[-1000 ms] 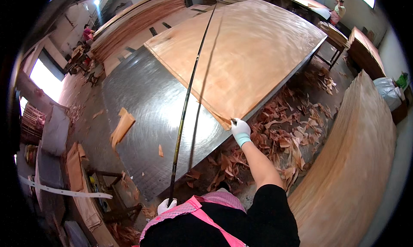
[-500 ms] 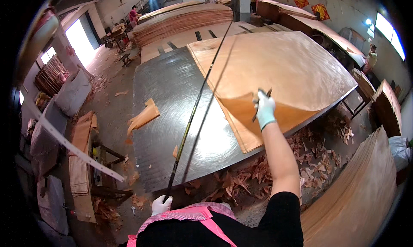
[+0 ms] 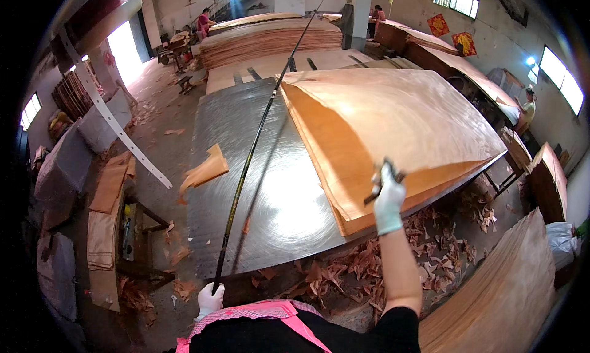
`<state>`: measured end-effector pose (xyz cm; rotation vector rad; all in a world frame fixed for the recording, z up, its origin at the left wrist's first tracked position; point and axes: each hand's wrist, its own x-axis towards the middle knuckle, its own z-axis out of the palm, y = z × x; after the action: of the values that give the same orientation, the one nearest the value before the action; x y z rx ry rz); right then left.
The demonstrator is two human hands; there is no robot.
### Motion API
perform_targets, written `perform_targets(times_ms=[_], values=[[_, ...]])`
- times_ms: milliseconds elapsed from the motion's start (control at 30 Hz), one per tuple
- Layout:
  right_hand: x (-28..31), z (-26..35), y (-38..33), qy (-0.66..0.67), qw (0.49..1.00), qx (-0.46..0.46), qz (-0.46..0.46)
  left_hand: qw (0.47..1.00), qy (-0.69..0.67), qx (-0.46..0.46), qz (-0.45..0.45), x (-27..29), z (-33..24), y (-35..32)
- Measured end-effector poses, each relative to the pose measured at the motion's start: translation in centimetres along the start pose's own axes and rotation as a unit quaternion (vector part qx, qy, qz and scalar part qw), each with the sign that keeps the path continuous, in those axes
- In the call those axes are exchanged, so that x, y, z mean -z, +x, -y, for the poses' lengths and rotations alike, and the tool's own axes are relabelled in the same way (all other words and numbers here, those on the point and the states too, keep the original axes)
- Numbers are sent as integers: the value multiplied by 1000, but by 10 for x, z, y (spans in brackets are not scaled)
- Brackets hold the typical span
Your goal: The person handles large, thin sheets of wood veneer on a metal table, applying adhesive strips to repair cracks and then stacking the sheets on a nearby pile.
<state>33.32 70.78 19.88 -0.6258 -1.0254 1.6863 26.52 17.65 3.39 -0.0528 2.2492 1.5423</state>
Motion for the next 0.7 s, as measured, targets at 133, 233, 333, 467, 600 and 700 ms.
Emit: perform_targets(times_ms=[133,233,333,467,600,700], values=[[82,-82,-57,-74,990,-117,-26,999,25,-21,5,0,-9,-1],[153,-120,-97,-130,979,-154,-6,1000,11,0,24,2,-6,3],[224,-124,-147,-167,955,-246,-4,999,25,-4,48,-1,-17,3],[306,-95,-222,-210,909,-358,-26,993,56,-2,108,-1,2,27],[377,-57,-287,-286,858,-424,-38,978,129,-30,162,-8,-8,47],[400,-37,-319,-383,791,-475,-53,967,156,-34,196,7,-4,57]])
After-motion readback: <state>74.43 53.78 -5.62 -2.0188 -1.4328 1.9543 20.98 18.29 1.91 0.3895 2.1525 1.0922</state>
